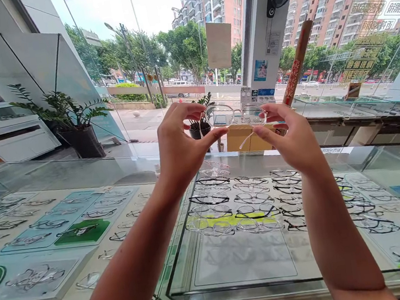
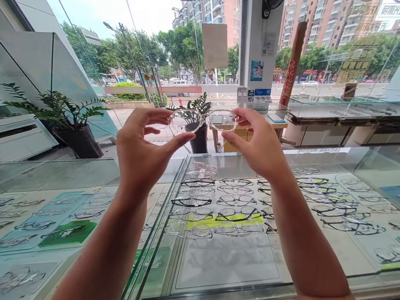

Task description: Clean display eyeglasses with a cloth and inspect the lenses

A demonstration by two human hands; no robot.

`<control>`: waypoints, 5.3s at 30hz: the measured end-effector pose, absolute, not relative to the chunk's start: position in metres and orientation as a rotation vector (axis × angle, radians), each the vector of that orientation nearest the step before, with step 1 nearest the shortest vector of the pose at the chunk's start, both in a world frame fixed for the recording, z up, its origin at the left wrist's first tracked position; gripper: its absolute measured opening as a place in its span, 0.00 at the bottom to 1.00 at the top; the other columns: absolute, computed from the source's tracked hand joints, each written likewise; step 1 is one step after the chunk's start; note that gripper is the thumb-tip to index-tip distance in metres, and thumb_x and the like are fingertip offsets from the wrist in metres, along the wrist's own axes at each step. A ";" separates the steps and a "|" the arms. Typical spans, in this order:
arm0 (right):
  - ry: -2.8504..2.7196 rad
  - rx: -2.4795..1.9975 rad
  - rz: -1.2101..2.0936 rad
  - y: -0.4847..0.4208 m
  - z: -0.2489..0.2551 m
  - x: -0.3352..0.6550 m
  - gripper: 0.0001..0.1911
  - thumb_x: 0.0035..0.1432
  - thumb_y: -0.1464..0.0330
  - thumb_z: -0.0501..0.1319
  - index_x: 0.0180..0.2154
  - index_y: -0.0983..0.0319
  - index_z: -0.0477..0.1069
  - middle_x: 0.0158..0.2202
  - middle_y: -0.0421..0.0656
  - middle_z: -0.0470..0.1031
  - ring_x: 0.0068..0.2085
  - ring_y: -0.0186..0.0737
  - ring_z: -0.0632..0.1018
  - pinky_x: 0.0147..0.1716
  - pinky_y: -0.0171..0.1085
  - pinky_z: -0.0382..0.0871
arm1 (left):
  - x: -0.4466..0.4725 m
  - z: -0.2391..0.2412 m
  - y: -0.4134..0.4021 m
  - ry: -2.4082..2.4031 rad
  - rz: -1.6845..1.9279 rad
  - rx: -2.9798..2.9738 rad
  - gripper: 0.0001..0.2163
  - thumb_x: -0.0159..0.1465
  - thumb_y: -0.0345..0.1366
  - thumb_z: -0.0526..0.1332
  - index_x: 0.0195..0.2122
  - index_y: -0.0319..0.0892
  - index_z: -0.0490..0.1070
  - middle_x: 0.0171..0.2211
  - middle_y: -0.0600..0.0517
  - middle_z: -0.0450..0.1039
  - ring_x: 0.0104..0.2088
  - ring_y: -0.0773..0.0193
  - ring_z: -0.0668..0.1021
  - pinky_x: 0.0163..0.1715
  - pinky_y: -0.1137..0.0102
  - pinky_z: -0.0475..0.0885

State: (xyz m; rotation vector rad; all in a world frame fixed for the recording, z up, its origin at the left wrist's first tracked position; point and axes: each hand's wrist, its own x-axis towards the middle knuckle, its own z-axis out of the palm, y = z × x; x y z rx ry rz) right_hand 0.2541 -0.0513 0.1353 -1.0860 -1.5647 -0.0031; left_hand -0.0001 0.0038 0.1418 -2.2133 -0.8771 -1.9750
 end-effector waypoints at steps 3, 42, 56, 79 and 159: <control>-1.580 -1.086 -0.011 -0.050 0.137 0.257 0.30 0.63 0.49 0.74 0.61 0.56 0.80 0.57 0.51 0.86 0.57 0.57 0.84 0.61 0.62 0.79 | 0.001 0.142 0.004 -0.872 -1.979 -2.217 0.28 0.57 0.63 0.80 0.48 0.51 0.79 0.47 0.50 0.83 0.46 0.55 0.85 0.42 0.60 0.80; -1.627 -1.096 -0.333 -0.073 0.145 0.245 0.26 0.66 0.50 0.73 0.60 0.54 0.83 0.52 0.49 0.86 0.52 0.54 0.85 0.54 0.57 0.81 | -0.010 0.149 0.012 -0.935 -2.089 -2.385 0.30 0.50 0.59 0.84 0.46 0.48 0.79 0.43 0.48 0.85 0.44 0.54 0.85 0.41 0.61 0.83; -1.667 -1.092 -0.170 -0.062 0.141 0.248 0.25 0.67 0.51 0.70 0.60 0.55 0.83 0.52 0.48 0.87 0.52 0.53 0.85 0.51 0.54 0.84 | -0.007 0.149 -0.002 -0.943 -2.038 -2.299 0.30 0.53 0.61 0.83 0.47 0.50 0.77 0.44 0.49 0.83 0.46 0.53 0.84 0.45 0.59 0.83; -1.556 -1.014 -0.763 -0.056 0.135 0.235 0.29 0.75 0.55 0.64 0.72 0.49 0.70 0.63 0.50 0.80 0.69 0.66 0.77 0.68 0.68 0.75 | 0.015 0.117 0.061 -0.529 -2.198 -2.245 0.37 0.63 0.64 0.75 0.69 0.60 0.66 0.65 0.46 0.79 0.63 0.44 0.85 0.52 0.58 0.86; -1.446 -0.767 0.476 -0.044 0.147 0.269 0.15 0.69 0.54 0.69 0.51 0.52 0.85 0.59 0.44 0.89 0.62 0.53 0.87 0.64 0.56 0.83 | 0.026 0.117 0.051 -0.706 -2.199 -2.193 0.36 0.62 0.70 0.71 0.69 0.70 0.69 0.68 0.48 0.74 0.66 0.43 0.80 0.53 0.52 0.86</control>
